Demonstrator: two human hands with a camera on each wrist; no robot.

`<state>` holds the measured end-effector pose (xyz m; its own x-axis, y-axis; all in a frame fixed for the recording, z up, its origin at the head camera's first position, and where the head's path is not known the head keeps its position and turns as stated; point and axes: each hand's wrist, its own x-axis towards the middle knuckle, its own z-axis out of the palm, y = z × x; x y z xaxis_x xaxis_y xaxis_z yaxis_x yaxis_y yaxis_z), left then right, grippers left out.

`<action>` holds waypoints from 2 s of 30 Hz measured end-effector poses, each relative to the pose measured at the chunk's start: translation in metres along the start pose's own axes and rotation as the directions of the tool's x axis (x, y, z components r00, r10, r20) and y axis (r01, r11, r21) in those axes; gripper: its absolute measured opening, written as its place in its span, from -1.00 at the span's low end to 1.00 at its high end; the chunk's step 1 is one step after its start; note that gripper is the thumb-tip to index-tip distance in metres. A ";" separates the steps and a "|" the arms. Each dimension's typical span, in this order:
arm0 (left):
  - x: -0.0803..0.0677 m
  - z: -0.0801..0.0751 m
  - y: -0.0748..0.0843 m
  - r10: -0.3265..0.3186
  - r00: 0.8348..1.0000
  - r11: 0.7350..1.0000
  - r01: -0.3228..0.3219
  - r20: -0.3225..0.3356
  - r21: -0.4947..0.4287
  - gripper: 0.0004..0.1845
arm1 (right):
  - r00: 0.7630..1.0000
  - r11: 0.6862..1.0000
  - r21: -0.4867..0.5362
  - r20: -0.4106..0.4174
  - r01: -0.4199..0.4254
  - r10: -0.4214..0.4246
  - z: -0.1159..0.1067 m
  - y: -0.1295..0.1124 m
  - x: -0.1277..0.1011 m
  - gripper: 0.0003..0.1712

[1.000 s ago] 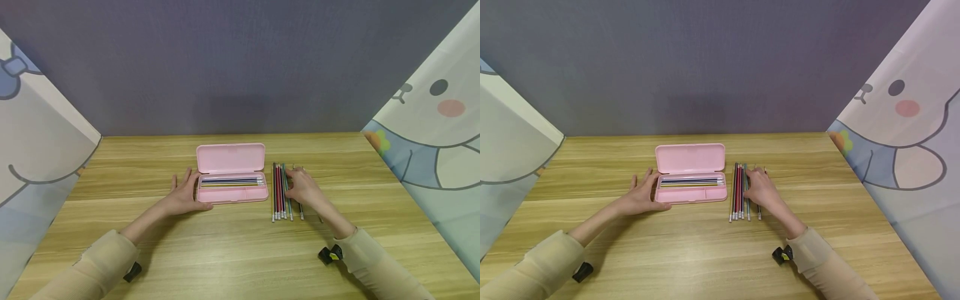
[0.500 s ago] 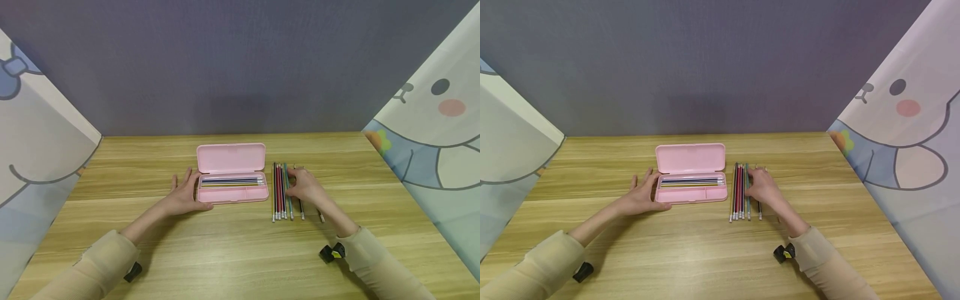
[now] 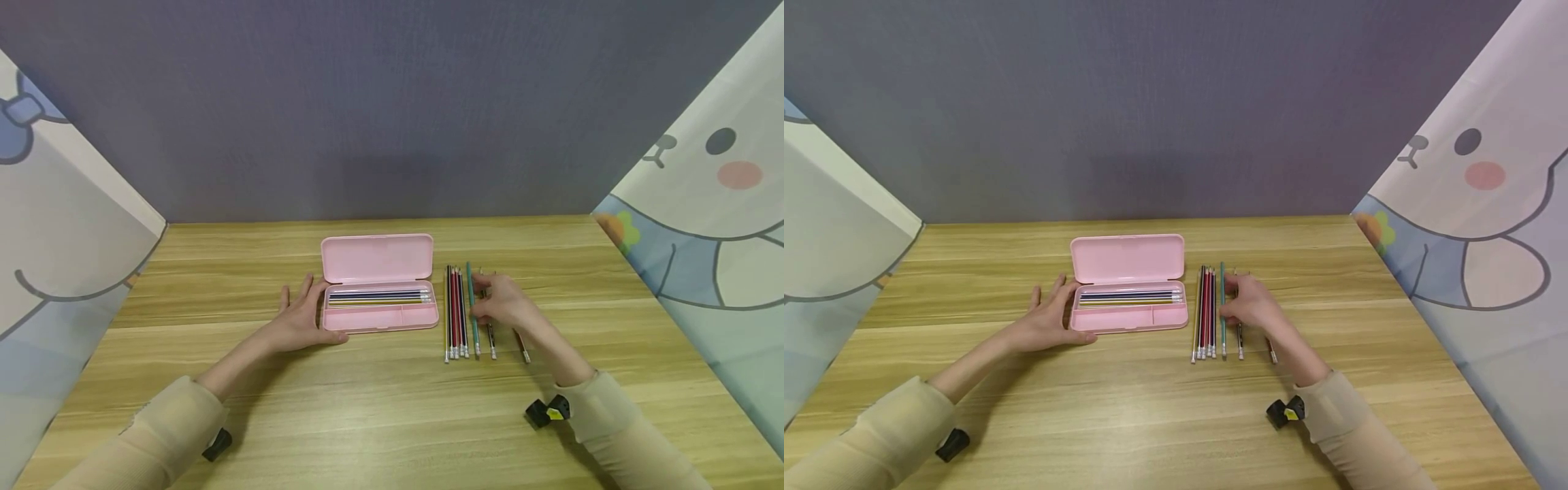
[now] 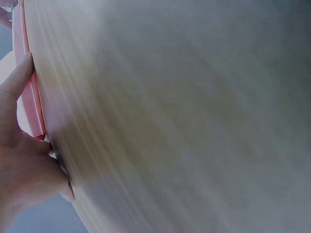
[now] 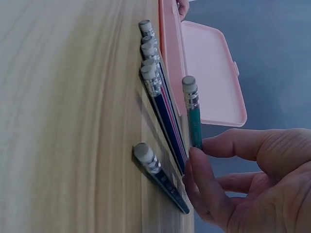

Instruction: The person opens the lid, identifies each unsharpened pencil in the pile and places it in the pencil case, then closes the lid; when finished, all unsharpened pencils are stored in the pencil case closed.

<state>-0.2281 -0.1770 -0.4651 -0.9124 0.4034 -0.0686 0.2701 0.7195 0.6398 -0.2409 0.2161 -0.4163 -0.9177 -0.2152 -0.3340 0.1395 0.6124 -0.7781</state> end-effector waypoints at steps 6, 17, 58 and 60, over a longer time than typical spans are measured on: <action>0.000 0.000 0.000 0.001 1.000 1.000 -0.001 -0.002 -0.003 0.03 | 1.000 0.996 0.089 0.004 0.016 -0.017 -0.003 -0.002 -0.002 -0.01; -0.001 0.000 0.001 -0.009 1.000 1.000 0.009 0.004 -0.003 0.02 | 0.996 0.989 0.123 -0.045 0.080 -0.075 -0.007 -0.009 -0.003 0.01; 0.001 -0.001 0.002 0.001 1.000 1.000 -0.001 0.009 0.006 0.04 | 0.807 0.821 -0.060 -0.159 0.568 -0.570 0.040 -0.082 0.042 -0.47; 0.002 -0.001 0.002 0.005 1.000 1.000 -0.005 0.010 0.006 0.04 | 0.805 0.814 -0.088 -0.116 0.575 -0.581 0.043 -0.084 0.045 -0.49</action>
<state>-0.2296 -0.1756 -0.4632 -0.9079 0.4127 -0.0732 0.2765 0.7210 0.6353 -0.2779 0.1218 -0.3891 -0.8634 -0.4408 0.2454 -0.4465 0.4414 -0.7783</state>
